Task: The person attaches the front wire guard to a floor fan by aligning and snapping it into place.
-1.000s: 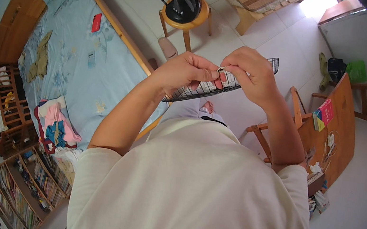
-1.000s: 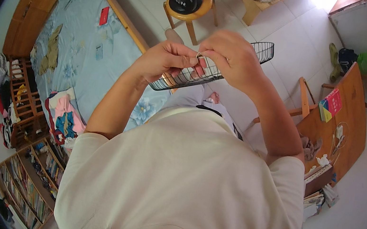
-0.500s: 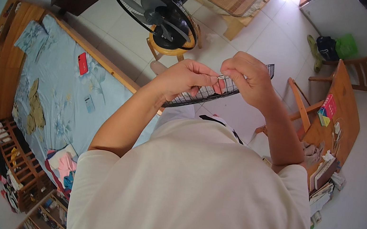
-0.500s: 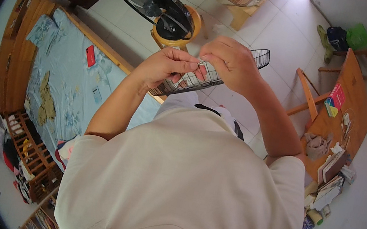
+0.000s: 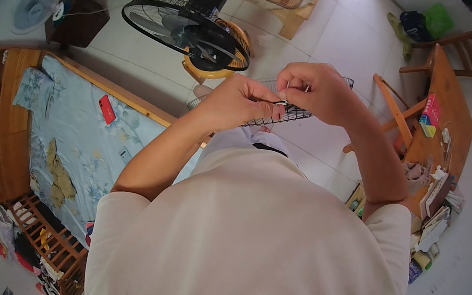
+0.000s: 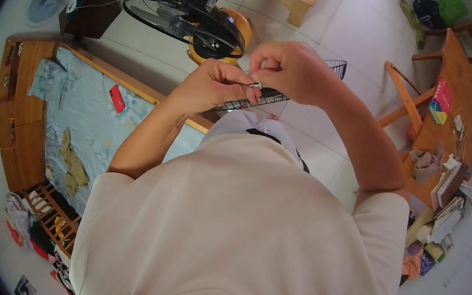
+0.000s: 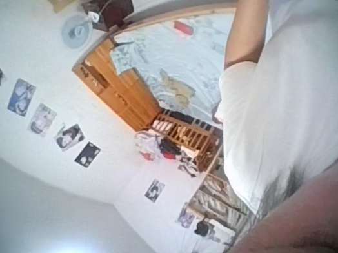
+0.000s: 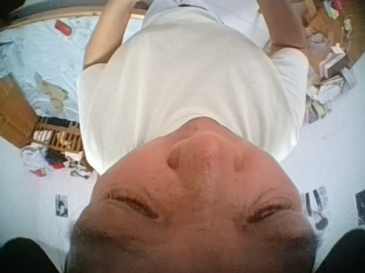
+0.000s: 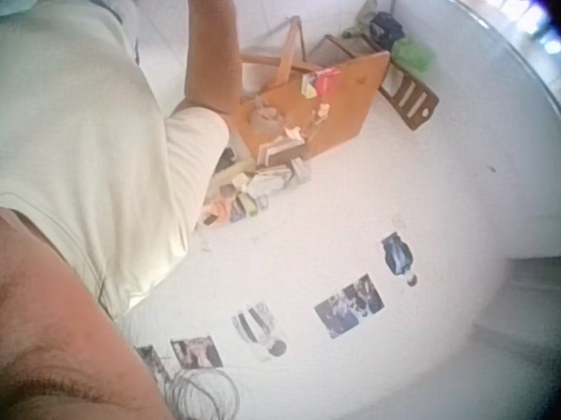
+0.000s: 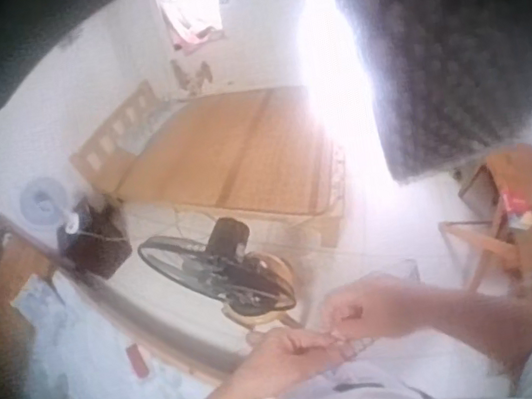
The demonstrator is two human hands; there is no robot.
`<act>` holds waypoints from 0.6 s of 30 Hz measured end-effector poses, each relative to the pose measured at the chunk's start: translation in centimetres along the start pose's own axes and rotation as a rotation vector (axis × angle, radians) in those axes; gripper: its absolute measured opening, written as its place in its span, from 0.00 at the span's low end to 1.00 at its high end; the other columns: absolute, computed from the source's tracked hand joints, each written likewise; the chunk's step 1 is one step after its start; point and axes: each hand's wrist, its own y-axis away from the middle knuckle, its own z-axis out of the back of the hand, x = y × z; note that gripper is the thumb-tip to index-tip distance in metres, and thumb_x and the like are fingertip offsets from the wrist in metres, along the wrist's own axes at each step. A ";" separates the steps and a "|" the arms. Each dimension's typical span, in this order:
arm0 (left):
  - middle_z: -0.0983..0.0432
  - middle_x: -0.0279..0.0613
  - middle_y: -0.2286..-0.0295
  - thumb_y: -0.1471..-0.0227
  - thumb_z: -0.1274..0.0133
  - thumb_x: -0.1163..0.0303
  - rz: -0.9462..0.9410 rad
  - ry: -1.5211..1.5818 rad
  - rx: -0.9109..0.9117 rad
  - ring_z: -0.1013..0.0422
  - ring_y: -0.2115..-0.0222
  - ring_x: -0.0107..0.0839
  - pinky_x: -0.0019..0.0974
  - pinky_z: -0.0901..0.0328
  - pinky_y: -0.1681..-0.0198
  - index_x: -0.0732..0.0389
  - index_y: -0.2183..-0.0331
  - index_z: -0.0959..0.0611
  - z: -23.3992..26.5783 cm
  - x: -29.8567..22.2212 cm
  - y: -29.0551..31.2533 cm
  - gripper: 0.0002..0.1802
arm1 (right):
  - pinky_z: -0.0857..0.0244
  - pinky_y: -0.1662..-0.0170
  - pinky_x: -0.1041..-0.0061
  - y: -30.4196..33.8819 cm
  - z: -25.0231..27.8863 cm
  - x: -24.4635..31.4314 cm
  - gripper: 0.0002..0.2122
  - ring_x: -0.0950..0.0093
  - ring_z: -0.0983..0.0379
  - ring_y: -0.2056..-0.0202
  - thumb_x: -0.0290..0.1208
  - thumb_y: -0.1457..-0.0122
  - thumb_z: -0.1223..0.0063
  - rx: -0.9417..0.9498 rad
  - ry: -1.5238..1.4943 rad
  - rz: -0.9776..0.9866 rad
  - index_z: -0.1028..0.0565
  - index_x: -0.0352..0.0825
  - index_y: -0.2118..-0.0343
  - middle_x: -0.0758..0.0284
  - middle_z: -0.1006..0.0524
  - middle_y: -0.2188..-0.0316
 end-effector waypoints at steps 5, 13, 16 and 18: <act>0.23 0.37 0.77 0.54 0.46 0.78 0.091 0.021 -0.085 0.30 0.75 0.19 0.23 0.35 0.73 0.68 0.71 0.17 -1.5 -1.3 -0.1 0.06 | 0.38 0.71 0.74 1.3 -1.2 -2.9 0.04 0.69 0.32 0.76 0.24 0.51 0.50 -0.244 0.101 0.370 0.25 0.33 0.72 0.65 0.28 0.80; 0.23 0.35 0.79 0.56 0.45 0.75 0.136 -0.124 -0.132 0.32 0.79 0.16 0.20 0.39 0.78 0.67 0.74 0.18 -2.1 0.6 -2.0 0.06 | 0.39 0.62 0.71 2.8 -2.2 -5.3 0.03 0.64 0.35 0.66 0.19 0.51 0.52 -0.329 0.196 0.379 0.27 0.31 0.73 0.63 0.29 0.72; 0.22 0.33 0.78 0.53 0.45 0.70 0.131 -0.202 -0.079 0.30 0.76 0.14 0.18 0.47 0.83 0.65 0.71 0.19 -1.1 2.3 -3.1 0.08 | 0.40 0.61 0.70 2.1 -4.0 -6.9 0.01 0.62 0.36 0.68 0.20 0.50 0.53 -0.407 0.219 0.307 0.29 0.31 0.75 0.62 0.30 0.73; 0.23 0.36 0.78 0.54 0.46 0.74 0.155 -0.153 -0.084 0.31 0.78 0.17 0.20 0.40 0.77 0.68 0.73 0.19 -0.6 3.4 -3.5 0.06 | 0.41 0.60 0.70 1.2 -5.4 -8.7 0.01 0.62 0.36 0.68 0.20 0.50 0.53 -0.360 0.184 0.223 0.29 0.31 0.76 0.62 0.30 0.75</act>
